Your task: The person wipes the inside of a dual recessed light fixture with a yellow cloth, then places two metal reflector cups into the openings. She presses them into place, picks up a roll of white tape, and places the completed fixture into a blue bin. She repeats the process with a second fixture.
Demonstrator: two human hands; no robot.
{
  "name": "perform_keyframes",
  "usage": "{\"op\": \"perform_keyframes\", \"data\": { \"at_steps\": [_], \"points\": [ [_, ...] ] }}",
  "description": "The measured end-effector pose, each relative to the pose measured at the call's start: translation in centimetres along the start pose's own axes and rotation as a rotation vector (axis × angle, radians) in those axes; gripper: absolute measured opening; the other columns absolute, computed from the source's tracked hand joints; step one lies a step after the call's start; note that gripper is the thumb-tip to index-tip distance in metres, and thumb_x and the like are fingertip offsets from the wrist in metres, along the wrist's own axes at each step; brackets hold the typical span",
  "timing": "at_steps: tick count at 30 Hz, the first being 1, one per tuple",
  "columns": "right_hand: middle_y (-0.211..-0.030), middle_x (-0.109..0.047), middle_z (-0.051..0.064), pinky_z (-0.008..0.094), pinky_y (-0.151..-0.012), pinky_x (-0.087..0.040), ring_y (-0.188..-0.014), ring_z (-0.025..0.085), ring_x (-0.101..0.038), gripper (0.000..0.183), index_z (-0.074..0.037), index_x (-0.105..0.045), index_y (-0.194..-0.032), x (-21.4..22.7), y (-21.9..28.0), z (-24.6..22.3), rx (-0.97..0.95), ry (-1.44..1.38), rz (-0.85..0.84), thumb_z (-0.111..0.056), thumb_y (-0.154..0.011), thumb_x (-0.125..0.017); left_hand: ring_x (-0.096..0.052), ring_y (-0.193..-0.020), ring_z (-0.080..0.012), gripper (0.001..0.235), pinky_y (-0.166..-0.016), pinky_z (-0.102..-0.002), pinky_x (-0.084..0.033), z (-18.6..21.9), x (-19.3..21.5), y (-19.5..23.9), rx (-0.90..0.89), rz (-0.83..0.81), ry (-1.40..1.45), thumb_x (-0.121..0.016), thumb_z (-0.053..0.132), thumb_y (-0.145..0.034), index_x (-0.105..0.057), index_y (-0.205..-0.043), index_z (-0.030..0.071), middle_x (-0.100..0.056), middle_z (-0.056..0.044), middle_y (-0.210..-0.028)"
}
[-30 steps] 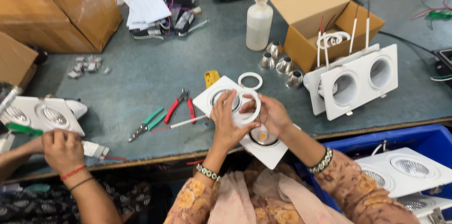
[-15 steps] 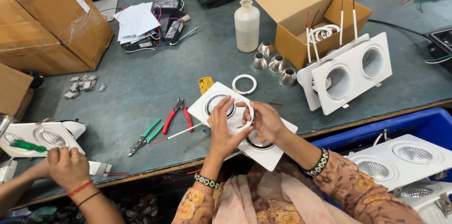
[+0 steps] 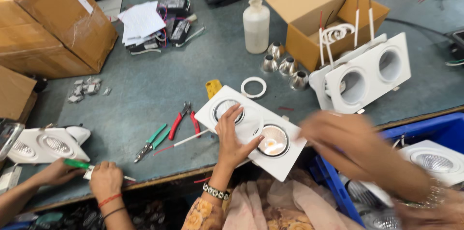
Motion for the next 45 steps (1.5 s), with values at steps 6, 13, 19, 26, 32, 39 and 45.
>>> {"op": "perform_keyframes", "data": {
  "at_steps": [6, 13, 19, 26, 32, 39, 45],
  "points": [
    [-0.111, -0.072, 0.005, 0.034, -0.075, -0.055, -0.094, 0.021, -0.071, 0.024, -0.01, -0.067, -0.108, 3.7, 4.6, -2.6, 0.219, 0.332, -0.268, -0.01, -0.084, -0.065, -0.045, -0.14, -0.0345, 0.089, -0.117, -0.05, -0.029, -0.2, -0.4, 0.0, 0.023, -0.034, -0.017, -0.09, 0.039, -0.072, -0.049, -0.144, 0.008, -0.05, -0.013, -0.153],
    [-0.116, -0.07, 0.006, 0.035, -0.081, -0.055, -0.101, 0.021, -0.069, 0.025, -0.009, -0.065, -0.114, 1.2, 4.3, 2.6, 0.15, 0.377, -0.329, -0.009, -0.089, -0.062, -0.044, -0.143, -0.0338, 0.088, -0.119, -0.049, -0.029, 0.4, -0.1, -0.1, 0.023, -0.008, -0.027, -0.09, 0.042, -0.073, -0.051, -0.144, 0.009, -0.049, -0.013, -0.154],
    [-0.121, -0.069, 0.007, 0.035, -0.086, -0.055, -0.108, 0.021, -0.067, 0.026, -0.007, -0.063, -0.12, 0.4, 4.1, 4.7, 0.133, 0.372, -0.321, -0.008, -0.094, -0.06, -0.045, -0.142, -0.0328, 0.088, -0.117, -0.049, -0.029, 0.2, 0.0, 0.1, 0.024, -0.008, -0.02, -0.089, 0.043, -0.072, -0.051, -0.144, 0.01, -0.049, -0.012, -0.154],
    [-0.126, -0.067, 0.008, 0.036, -0.092, -0.054, -0.115, 0.021, -0.065, 0.027, -0.006, -0.061, -0.126, -1.2, 2.4, 7.8, 0.107, 0.353, -0.24, -0.007, -0.099, -0.058, -0.045, -0.141, -0.032, 0.087, -0.117, -0.049, -0.03, 0.2, -0.1, 0.3, 0.002, -0.001, -0.045, -0.089, 0.045, -0.073, -0.052, -0.143, 0.01, -0.049, -0.011, -0.154],
    [-0.13, -0.065, 0.009, 0.036, -0.098, -0.054, -0.121, 0.021, -0.063, 0.028, -0.005, -0.059, -0.131, -0.8, 1.0, 10.4, 0.077, 0.135, 0.148, -0.006, -0.104, -0.055, -0.045, -0.141, -0.0325, 0.089, -0.116, -0.049, -0.032, 0.3, 0.1, 0.3, 0.0, 0.032, -0.043, -0.088, 0.047, -0.074, -0.051, -0.147, 0.011, -0.049, -0.012, -0.155],
    [-0.136, -0.063, 0.012, 0.039, -0.101, -0.054, -0.125, 0.022, -0.061, 0.025, -0.002, -0.058, -0.134, -9.6, 9.6, 18.9, -0.551, -0.762, 0.758, -0.012, -0.111, -0.053, -0.047, -0.142, -0.0334, 0.088, -0.119, -0.049, -0.032, -0.2, -0.2, 0.3, 0.017, -0.003, -0.009, -0.088, 0.046, -0.076, -0.05, -0.147, 0.01, -0.048, -0.012, -0.157],
    [-0.14, -0.06, 0.016, 0.038, -0.11, -0.045, -0.129, 0.026, -0.059, 0.06, 0.005, -0.05, -0.144, -21.0, 12.3, 20.7, -0.873, -1.456, 0.606, -0.027, -0.095, -0.063, -0.045, -0.142, -0.0342, 0.084, -0.119, -0.049, -0.029, 0.1, 0.2, 0.1, 0.015, -0.014, -0.012, -0.088, 0.043, -0.075, -0.053, -0.143, 0.009, -0.048, -0.012, -0.155]
  ]
}}
Point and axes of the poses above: each hand's wrist, its own y-axis away from the middle knuckle, its own x-axis out of the back of the hand, z = x × y, the point moved 8 cm from there along -y, towards the middle knuckle
